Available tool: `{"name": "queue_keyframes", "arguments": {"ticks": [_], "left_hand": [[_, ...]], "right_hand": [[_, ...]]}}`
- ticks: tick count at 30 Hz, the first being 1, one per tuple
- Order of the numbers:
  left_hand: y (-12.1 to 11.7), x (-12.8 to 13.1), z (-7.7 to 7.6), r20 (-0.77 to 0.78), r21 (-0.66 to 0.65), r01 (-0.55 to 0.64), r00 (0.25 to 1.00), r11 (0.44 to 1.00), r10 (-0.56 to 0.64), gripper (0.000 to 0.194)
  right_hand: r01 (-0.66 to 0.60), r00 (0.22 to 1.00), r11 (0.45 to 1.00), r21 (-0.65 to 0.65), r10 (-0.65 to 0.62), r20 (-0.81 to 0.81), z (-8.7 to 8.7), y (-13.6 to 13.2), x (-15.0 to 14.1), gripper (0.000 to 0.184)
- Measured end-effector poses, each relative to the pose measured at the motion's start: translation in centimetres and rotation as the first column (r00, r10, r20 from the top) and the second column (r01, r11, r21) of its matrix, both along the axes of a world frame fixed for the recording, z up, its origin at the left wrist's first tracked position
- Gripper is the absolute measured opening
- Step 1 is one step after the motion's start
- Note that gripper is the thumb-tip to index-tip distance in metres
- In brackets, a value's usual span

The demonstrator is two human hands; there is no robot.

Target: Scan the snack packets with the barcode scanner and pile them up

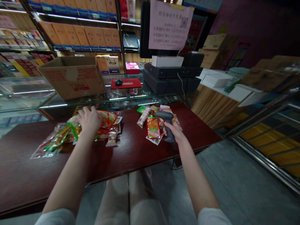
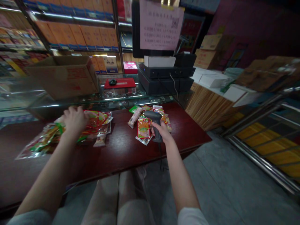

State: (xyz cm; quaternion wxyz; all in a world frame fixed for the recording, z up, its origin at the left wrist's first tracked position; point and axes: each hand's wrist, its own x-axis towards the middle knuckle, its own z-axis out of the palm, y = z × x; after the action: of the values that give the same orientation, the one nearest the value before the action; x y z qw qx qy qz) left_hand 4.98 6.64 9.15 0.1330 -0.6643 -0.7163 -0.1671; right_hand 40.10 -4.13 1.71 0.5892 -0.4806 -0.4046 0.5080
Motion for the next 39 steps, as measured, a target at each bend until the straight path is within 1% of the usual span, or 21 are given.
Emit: {"name": "queue_keyframes", "arguments": {"ticks": [2,4,5,7,9,11,12,13,14,15,16,17,18,20,21,24,26,28,31,35,39], "left_hand": [[-0.9,3.4,-1.0,0.048,0.025,0.246,0.968,0.969,-0.247,0.041],[-1.8,7.6,-2.3,0.161,-0.104,0.489,0.867,0.866,-0.471,0.041],[-2.2,9.8,-3.1,0.231,-0.182,0.551,0.829,0.814,-0.509,0.041],[-2.8,13.8,-4.9,0.318,-0.331,0.593,0.802,0.734,-0.505,0.047],[-3.1,16.9,-6.7,0.402,-0.394,0.627,0.775,0.672,-0.487,0.055],[-2.9,18.6,-8.2,0.508,-0.395,0.641,0.749,0.658,-0.425,0.055],[-2.7,19.1,-8.8,0.602,-0.347,0.661,0.701,0.666,-0.382,0.053],[-2.3,19.3,-9.3,0.729,-0.268,0.677,0.608,0.686,-0.315,0.050],[-1.9,19.3,-9.6,0.855,-0.172,0.678,0.463,0.714,-0.234,0.046],[-1.5,19.1,-9.8,0.945,-0.080,0.660,0.288,0.747,-0.153,0.042],[-0.9,18.8,-9.8,0.989,-0.013,0.631,0.121,0.776,-0.082,0.038],[-0.4,18.4,-9.6,1.000,0.022,0.605,-0.005,0.796,-0.024,0.032],[0.1,17.8,-9.4,0.997,0.031,0.596,-0.073,0.803,0.015,0.025],[1.0,16.4,-8.8,0.983,0.033,0.626,-0.162,0.779,0.088,0.013],[1.4,15.6,-8.4,0.956,0.050,0.650,-0.251,0.758,0.152,0.009],[1.8,13.4,-7.8,0.737,0.179,0.678,-0.572,0.713,0.359,0.016],[1.6,12.5,-7.8,0.599,0.261,0.639,-0.695,0.723,0.398,0.027],[1.4,11.9,-7.8,0.540,0.297,0.607,-0.743,0.738,0.394,0.037],[1.2,11.5,-7.8,0.515,0.294,0.596,-0.757,0.747,0.401,0.044],[1.3,11.0,-7.5,0.488,0.263,0.613,-0.751,0.745,0.445,0.045],[1.0,10.2,-7.2,0.488,0.234,0.665,-0.712,0.710,0.506,0.043]], "right_hand": [[0.019,1.000,1.000,-0.004,-0.019,-0.021,0.1,0.0,0.2,0.041],[0.031,0.999,1.000,0.000,-0.031,-0.024,0.1,0.1,0.3,0.042],[0.034,0.999,0.999,0.001,-0.034,-0.014,0.1,0.2,0.4,0.041],[0.036,0.999,0.999,0.001,-0.036,0.014,0.0,0.3,0.7,0.040],[0.038,0.999,0.999,-0.001,-0.038,0.038,0.0,0.3,0.9,0.038],[0.039,0.998,0.999,-0.001,-0.038,0.050,0.1,0.2,1.2,0.038],[0.039,0.998,0.999,-0.001,-0.039,0.055,0.1,0.0,1.3,0.038],[0.043,0.997,0.999,-0.001,-0.043,0.057,0.2,-0.2,1.5,0.038],[0.053,0.997,0.999,0.003,-0.053,0.057,0.3,-0.3,1.6,0.038],[0.066,0.996,0.998,0.006,-0.066,0.056,0.4,-0.5,1.8,0.038],[0.078,0.996,0.997,0.008,-0.079,0.053,0.4,-0.7,1.9,0.038],[0.089,0.995,0.996,0.009,-0.089,0.048,0.5,-0.9,2.0,0.039],[0.091,0.995,0.996,0.008,-0.091,0.045,0.5,-1.0,2.0,0.039],[0.073,0.996,0.997,-0.004,-0.073,0.044,0.3,-1.0,1.9,0.038],[0.059,0.997,0.998,-0.010,-0.058,0.044,0.3,-0.9,1.8,0.038],[0.009,0.999,0.999,-0.031,-0.008,0.047,0.0,-0.4,0.8,0.042],[-0.035,0.998,0.998,-0.045,0.037,0.044,-0.1,0.0,-0.3,0.044],[-0.090,0.995,0.995,-0.043,0.092,0.043,0.0,0.3,-1.4,0.043],[-0.167,0.985,0.986,-0.017,0.167,0.038,0.4,0.7,-3.1,0.039],[-0.244,0.970,0.970,-0.016,0.244,0.018,0.7,1.1,-5.0,0.035],[-0.239,0.971,0.971,-0.005,0.239,0.004,1.0,1.6,-6.1,0.036]]}}
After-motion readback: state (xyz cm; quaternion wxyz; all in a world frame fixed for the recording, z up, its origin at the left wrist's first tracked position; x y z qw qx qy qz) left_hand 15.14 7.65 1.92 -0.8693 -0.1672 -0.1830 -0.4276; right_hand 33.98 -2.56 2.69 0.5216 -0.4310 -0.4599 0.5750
